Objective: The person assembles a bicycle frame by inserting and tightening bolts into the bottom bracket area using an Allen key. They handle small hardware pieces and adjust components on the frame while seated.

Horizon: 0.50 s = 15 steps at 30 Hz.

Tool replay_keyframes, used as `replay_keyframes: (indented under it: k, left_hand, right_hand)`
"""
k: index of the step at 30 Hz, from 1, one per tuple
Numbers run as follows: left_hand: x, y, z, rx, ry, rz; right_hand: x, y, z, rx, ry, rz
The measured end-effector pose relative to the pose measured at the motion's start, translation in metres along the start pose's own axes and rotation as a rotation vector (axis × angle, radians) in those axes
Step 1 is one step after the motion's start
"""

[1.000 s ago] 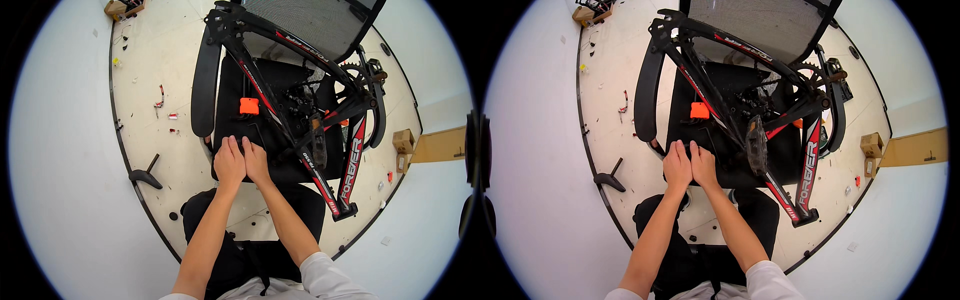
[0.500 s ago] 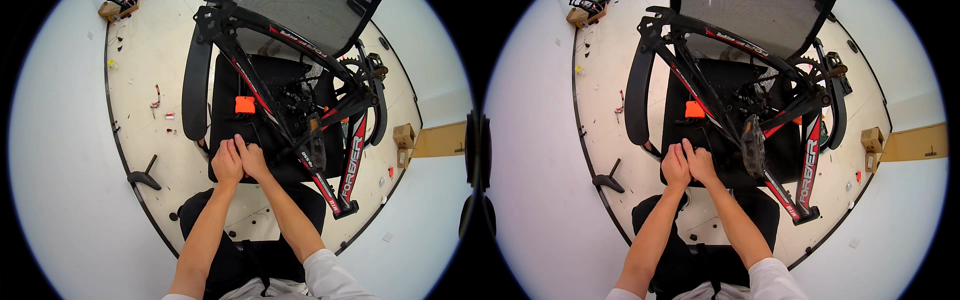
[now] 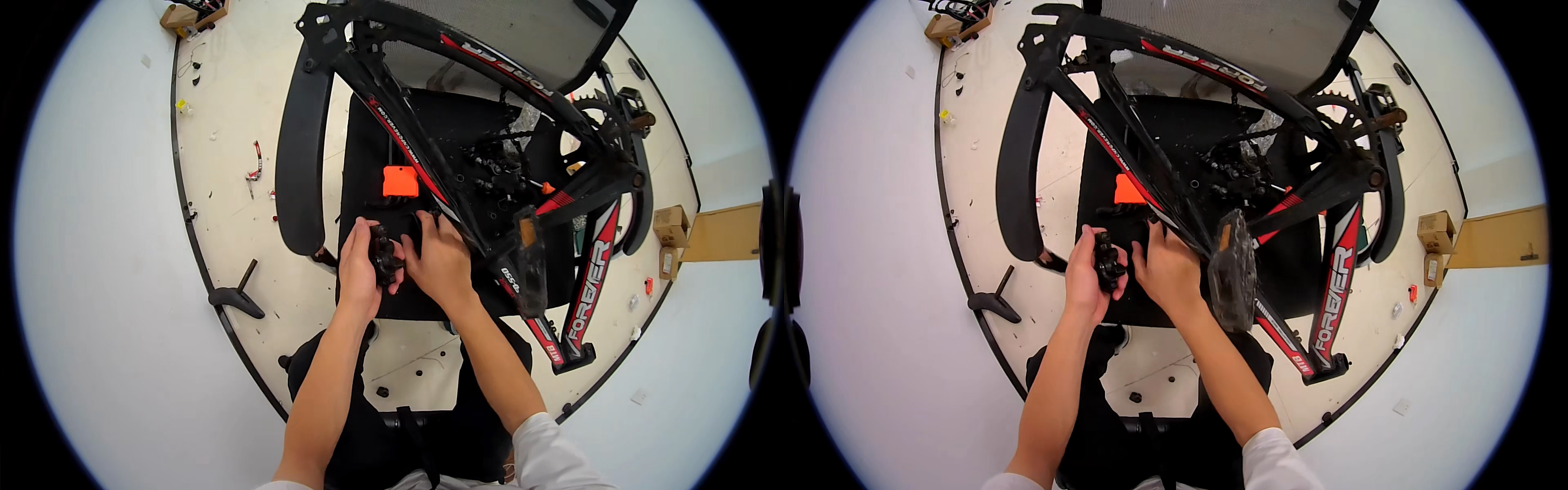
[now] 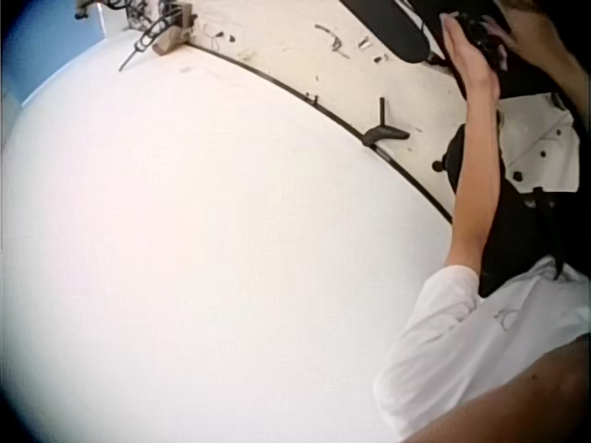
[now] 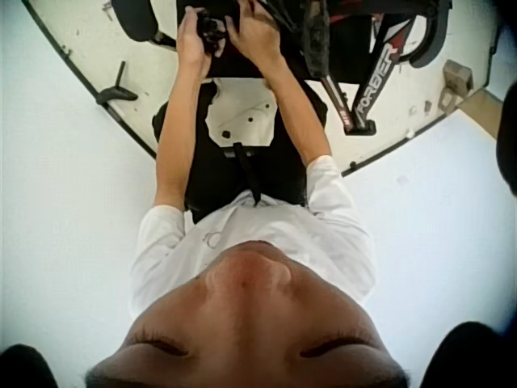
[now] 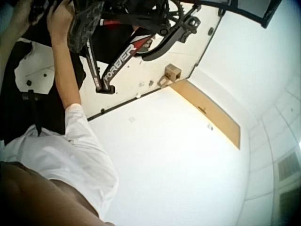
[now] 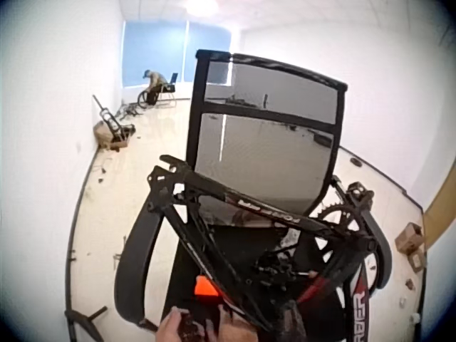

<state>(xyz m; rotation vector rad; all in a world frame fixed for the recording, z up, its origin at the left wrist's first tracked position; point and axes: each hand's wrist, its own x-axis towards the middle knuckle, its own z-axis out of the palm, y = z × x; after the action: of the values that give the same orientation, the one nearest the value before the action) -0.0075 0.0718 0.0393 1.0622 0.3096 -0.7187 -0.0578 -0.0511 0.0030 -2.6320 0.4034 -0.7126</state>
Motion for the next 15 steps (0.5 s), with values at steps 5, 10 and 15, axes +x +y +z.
replay_keyframes:
  k: [5,10,15]
  left_hand:
    - [0.015,0.009,0.0,-0.049,-0.127,-0.097]
    - [0.021,0.016,-0.001,-0.042,-0.105,-0.094]
    - [0.022,0.013,-0.006,0.242,-0.021,-0.139]
  right_hand:
    - [0.008,0.003,0.01,0.237,-0.193,0.168]
    - [0.016,-0.003,-0.006,0.809,-0.298,0.427]
    - [0.023,-0.014,-0.024,0.9,-0.397,0.4]
